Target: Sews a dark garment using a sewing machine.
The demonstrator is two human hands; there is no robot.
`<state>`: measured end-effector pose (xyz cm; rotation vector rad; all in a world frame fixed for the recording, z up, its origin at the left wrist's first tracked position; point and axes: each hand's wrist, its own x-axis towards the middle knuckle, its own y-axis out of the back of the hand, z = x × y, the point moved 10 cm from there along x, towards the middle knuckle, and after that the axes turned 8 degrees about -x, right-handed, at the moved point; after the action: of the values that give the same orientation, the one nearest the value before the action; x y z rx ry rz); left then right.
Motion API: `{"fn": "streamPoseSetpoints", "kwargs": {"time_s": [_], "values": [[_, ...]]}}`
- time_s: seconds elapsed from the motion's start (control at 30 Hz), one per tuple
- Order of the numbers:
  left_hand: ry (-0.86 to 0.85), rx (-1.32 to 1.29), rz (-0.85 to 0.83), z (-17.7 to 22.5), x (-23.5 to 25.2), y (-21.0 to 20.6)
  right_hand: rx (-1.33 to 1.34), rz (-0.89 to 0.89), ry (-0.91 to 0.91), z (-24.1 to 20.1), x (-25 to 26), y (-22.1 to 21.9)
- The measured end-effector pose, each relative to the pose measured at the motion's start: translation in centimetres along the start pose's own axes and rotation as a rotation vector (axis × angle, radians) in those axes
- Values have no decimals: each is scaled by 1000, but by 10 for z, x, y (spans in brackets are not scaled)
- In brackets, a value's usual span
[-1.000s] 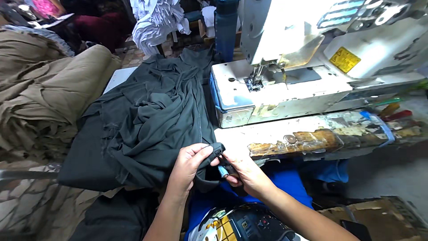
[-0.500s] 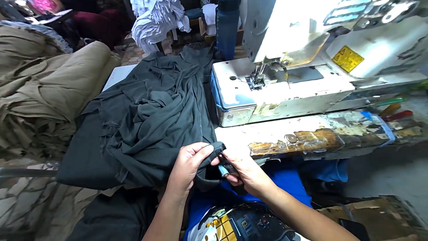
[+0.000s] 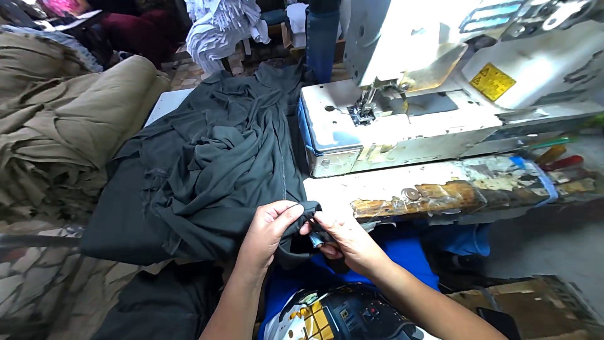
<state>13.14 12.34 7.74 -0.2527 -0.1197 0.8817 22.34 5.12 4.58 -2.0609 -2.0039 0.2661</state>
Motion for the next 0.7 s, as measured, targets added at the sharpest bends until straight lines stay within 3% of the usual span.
{"fn": "streamPoseSetpoints", "kwargs": {"time_s": [0.33, 0.5, 0.6, 0.7], "values": [[13, 31, -31, -4, -1, -3, 70, 114, 50, -3, -1, 8], [63, -67, -2, -4, -1, 3, -247, 48, 106, -13, -10, 12], [80, -110, 19, -2, -1, 3, -476, 112, 187, -24, -17, 12], [81, -124, 0, -1, -1, 0, -537, 110, 203, -25, -17, 8]]}}
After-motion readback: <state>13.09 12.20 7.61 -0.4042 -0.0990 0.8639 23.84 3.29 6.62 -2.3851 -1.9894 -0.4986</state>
